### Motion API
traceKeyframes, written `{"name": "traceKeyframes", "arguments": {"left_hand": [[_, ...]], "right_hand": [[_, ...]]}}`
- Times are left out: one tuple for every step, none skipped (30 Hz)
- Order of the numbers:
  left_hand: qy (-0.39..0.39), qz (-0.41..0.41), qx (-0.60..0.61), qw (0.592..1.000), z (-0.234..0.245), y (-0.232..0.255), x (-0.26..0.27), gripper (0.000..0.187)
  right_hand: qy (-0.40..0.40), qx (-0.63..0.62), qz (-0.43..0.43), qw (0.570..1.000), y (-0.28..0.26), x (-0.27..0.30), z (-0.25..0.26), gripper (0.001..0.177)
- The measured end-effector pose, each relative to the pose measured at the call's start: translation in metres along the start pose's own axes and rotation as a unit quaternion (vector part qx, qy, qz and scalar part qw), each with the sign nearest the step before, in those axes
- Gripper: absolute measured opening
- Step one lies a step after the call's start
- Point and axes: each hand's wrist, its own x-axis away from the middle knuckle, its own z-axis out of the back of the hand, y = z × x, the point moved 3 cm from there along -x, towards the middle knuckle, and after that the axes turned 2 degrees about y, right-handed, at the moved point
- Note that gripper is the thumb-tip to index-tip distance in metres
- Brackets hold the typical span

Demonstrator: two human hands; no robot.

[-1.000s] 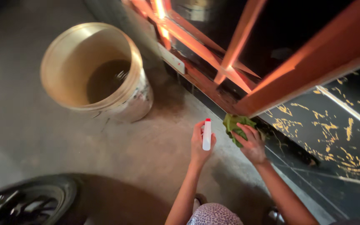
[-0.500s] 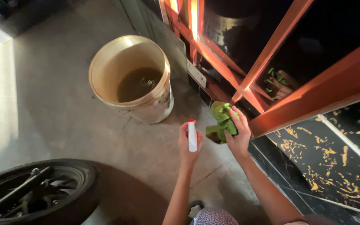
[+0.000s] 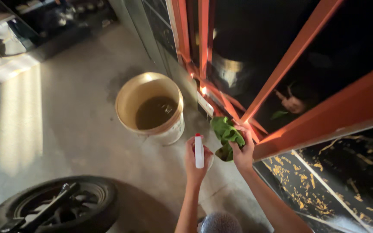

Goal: The person sprays a cleaning solution onto wall tiles and wipes them down with a cloth, covering various sections of the wall and edges.

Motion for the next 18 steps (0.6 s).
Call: {"name": "traceKeyframes", "arguments": {"left_hand": [[-0.007,-0.005,0.016,1.000,-0.002,0.013,-0.006,0.053],[-0.003,-0.008,-0.004,1.000,-0.002,0.026,-0.014,0.052],[0.001,-0.005,-0.025,1.000,0.000,0.037,-0.015,0.051],[0.005,-0.002,-0.046,0.999,0.002,0.048,-0.018,0.050],[0.001,0.011,-0.019,1.000,0.003,0.058,-0.021,0.049],[-0.004,0.024,0.008,1.000,0.005,0.069,-0.025,0.048],[-0.007,0.036,0.033,0.999,0.008,0.081,-0.029,0.047],[-0.007,0.042,0.036,0.998,0.011,0.094,-0.032,0.046],[-0.010,0.047,0.040,0.998,0.013,0.110,-0.035,0.046],[-0.013,0.053,0.043,0.998,0.014,0.125,-0.039,0.045],[-0.013,0.066,0.050,0.996,0.013,0.139,-0.042,0.045],[-0.014,0.079,0.057,0.995,0.013,0.154,-0.047,0.044],[-0.013,0.095,0.061,0.994,0.015,0.168,-0.050,0.044],[-0.015,0.092,0.047,0.995,0.014,0.184,-0.053,0.045],[-0.015,0.087,0.032,0.996,0.013,0.199,-0.058,0.046],[-0.014,0.082,0.018,0.996,0.013,0.216,-0.063,0.047],[-0.019,0.064,0.007,0.998,0.012,0.234,-0.068,0.047],[-0.025,0.046,-0.004,0.999,0.013,0.254,-0.073,0.048]], "right_hand": [[0.004,-0.008,-0.002,1.000,-0.010,-0.006,-0.002,0.038],[0.011,0.011,-0.009,1.000,-0.018,-0.014,-0.005,0.038],[0.018,0.032,-0.022,0.999,-0.026,-0.016,-0.005,0.039],[0.025,0.054,-0.036,0.998,-0.034,-0.019,-0.007,0.039],[0.027,0.049,-0.044,0.997,-0.042,-0.021,-0.010,0.038],[0.030,0.045,-0.052,0.997,-0.051,-0.024,-0.014,0.038],[0.031,0.040,-0.061,0.997,-0.061,-0.026,-0.019,0.037],[0.029,0.025,-0.068,0.997,-0.074,-0.028,-0.024,0.038],[0.029,0.011,-0.074,0.997,-0.088,-0.029,-0.029,0.038],[0.029,-0.004,-0.081,0.996,-0.103,-0.033,-0.033,0.038],[0.030,0.009,-0.079,0.996,-0.120,-0.037,-0.034,0.039],[0.031,0.021,-0.077,0.996,-0.136,-0.042,-0.036,0.040],[0.031,0.034,-0.079,0.996,-0.153,-0.044,-0.039,0.041],[0.037,0.017,-0.077,0.996,-0.171,-0.047,-0.039,0.040],[0.039,-0.001,-0.073,0.997,-0.190,-0.054,-0.039,0.039],[0.042,-0.020,-0.070,0.997,-0.209,-0.059,-0.040,0.038],[0.046,-0.033,-0.070,0.996,-0.228,-0.067,-0.040,0.037],[0.051,-0.046,-0.071,0.995,-0.248,-0.074,-0.040,0.037]]}}
